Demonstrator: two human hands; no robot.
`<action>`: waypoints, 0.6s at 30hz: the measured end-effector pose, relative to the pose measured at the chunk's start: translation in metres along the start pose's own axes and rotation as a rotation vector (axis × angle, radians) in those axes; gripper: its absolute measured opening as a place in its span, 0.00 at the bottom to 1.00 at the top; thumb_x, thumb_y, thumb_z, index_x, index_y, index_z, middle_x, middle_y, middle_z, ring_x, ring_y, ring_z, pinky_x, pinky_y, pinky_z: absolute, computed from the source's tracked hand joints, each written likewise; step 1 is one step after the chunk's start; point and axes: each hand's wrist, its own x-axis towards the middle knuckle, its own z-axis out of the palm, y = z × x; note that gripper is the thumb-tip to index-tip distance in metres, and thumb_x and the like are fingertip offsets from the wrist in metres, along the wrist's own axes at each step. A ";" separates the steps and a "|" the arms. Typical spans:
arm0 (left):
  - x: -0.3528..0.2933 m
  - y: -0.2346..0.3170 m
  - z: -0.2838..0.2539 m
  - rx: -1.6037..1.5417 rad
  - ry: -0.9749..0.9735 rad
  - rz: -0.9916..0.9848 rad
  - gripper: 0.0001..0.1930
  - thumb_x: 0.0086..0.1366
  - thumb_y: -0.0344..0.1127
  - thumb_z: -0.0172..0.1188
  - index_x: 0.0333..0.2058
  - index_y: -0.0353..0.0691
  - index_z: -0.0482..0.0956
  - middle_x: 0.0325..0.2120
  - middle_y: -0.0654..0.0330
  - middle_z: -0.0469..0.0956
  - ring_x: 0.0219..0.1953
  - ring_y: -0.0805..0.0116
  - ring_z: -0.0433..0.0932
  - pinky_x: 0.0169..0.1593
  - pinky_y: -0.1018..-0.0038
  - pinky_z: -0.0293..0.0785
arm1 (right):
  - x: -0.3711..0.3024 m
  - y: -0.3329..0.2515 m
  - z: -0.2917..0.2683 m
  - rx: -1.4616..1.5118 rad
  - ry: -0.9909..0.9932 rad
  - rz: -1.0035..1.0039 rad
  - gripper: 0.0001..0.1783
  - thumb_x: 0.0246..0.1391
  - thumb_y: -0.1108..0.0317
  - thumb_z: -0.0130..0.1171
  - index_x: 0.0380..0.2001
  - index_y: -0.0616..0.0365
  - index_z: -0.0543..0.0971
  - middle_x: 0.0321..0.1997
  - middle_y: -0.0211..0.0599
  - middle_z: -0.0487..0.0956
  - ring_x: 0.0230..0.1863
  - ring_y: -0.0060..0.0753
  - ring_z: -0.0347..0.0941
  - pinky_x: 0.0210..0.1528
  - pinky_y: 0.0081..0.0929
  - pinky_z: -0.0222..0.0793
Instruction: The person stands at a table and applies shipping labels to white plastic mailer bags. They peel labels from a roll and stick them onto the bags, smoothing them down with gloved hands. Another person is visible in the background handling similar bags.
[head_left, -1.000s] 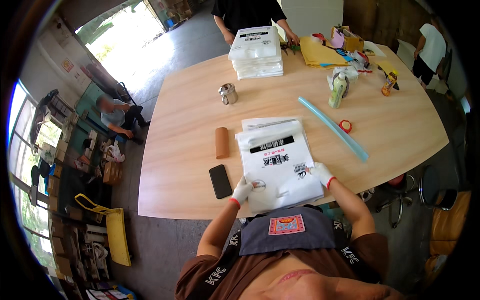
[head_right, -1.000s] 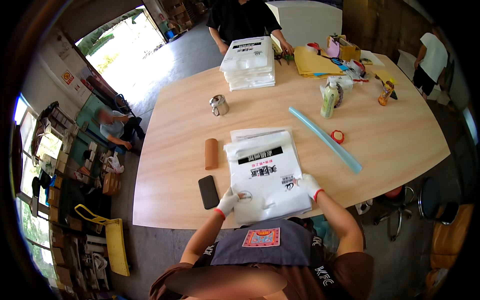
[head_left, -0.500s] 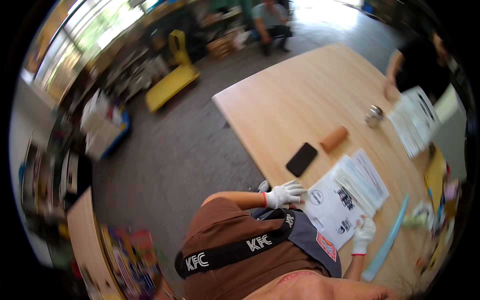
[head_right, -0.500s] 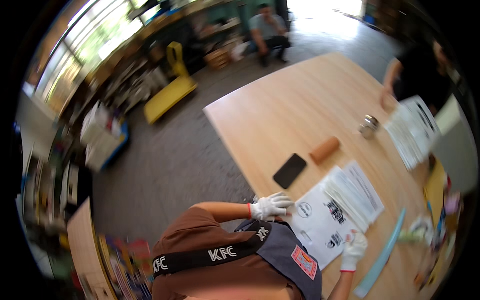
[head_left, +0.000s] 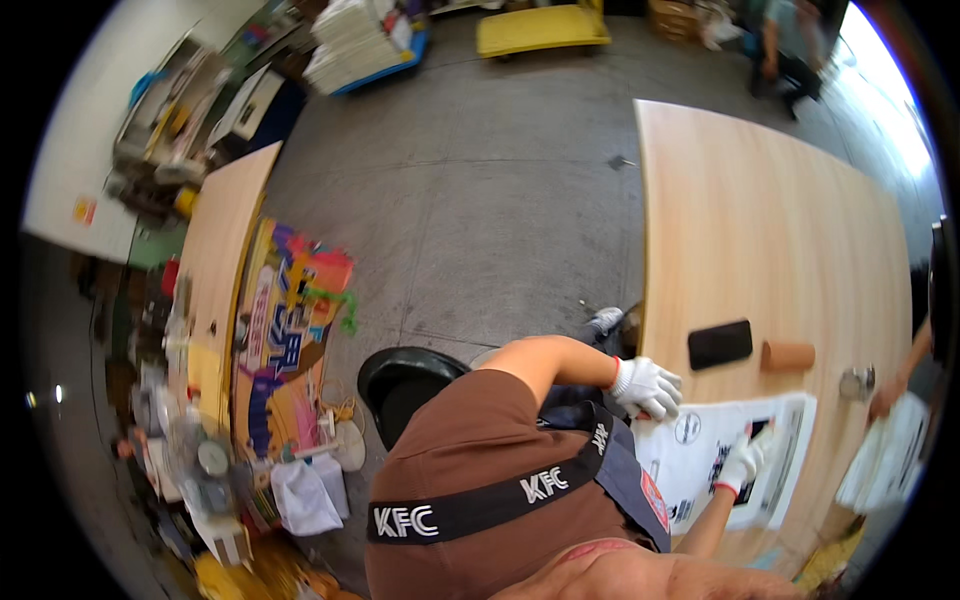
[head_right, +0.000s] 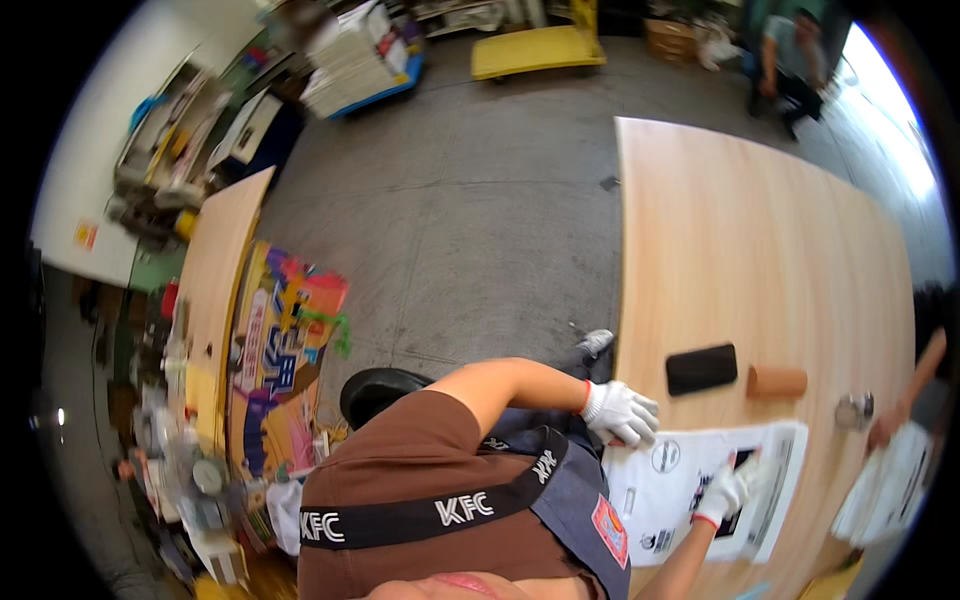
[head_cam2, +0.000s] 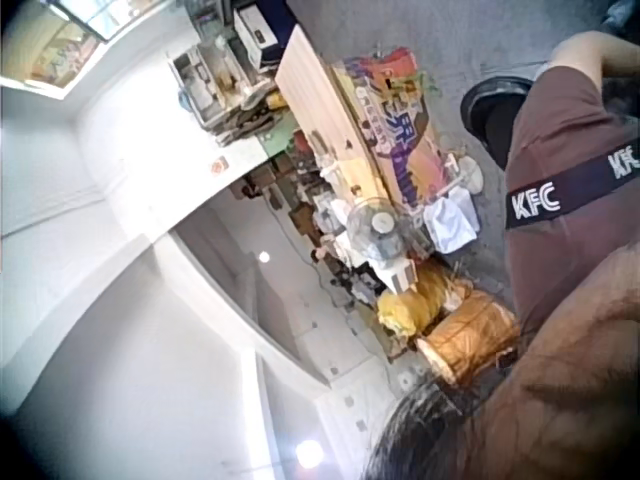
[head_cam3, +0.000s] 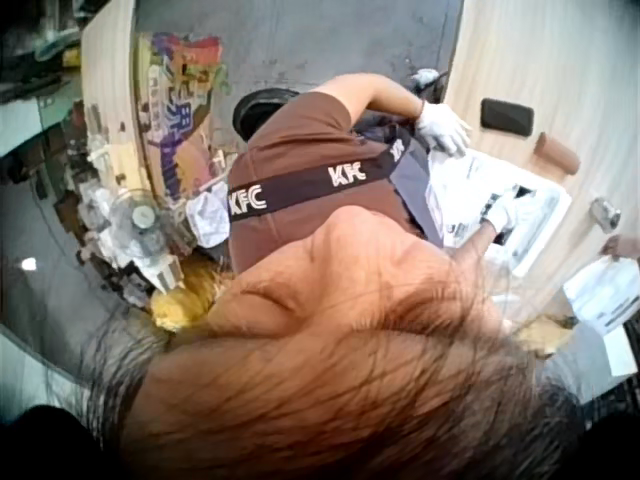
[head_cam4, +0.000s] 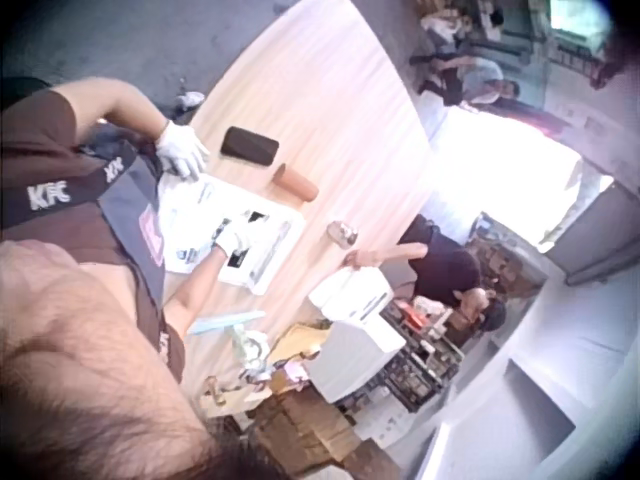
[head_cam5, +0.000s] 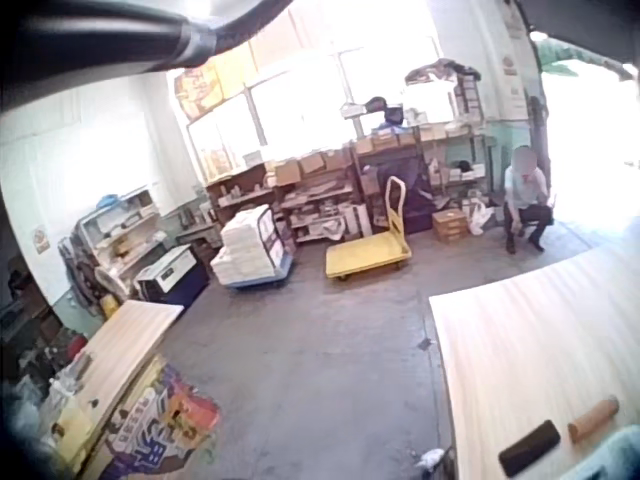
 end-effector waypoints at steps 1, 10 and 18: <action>-0.001 -0.001 0.000 0.040 -0.020 -0.002 0.09 0.52 0.39 0.59 0.34 0.49 0.73 0.48 0.61 0.74 0.53 0.56 0.70 0.56 0.55 0.66 | 0.000 -0.021 -0.022 0.049 -0.076 -0.041 0.34 0.53 0.58 0.59 0.62 0.55 0.64 0.62 0.49 0.66 0.63 0.52 0.60 0.66 0.37 0.52; 0.028 0.011 -0.022 0.111 -0.048 -0.207 0.17 0.48 0.39 0.66 0.39 0.45 0.79 0.47 0.52 0.76 0.49 0.53 0.75 0.55 0.59 0.70 | -0.120 -0.030 -0.070 0.106 0.219 0.154 0.32 0.45 0.54 0.63 0.55 0.49 0.72 0.63 0.46 0.63 0.65 0.52 0.55 0.68 0.51 0.45; 0.028 0.012 -0.001 0.179 -0.030 -0.182 0.10 0.51 0.34 0.64 0.33 0.39 0.77 0.44 0.53 0.77 0.46 0.51 0.76 0.52 0.56 0.69 | -0.252 0.036 -0.051 0.085 0.285 0.658 0.24 0.43 0.63 0.61 0.46 0.55 0.73 0.58 0.48 0.67 0.62 0.52 0.58 0.66 0.50 0.50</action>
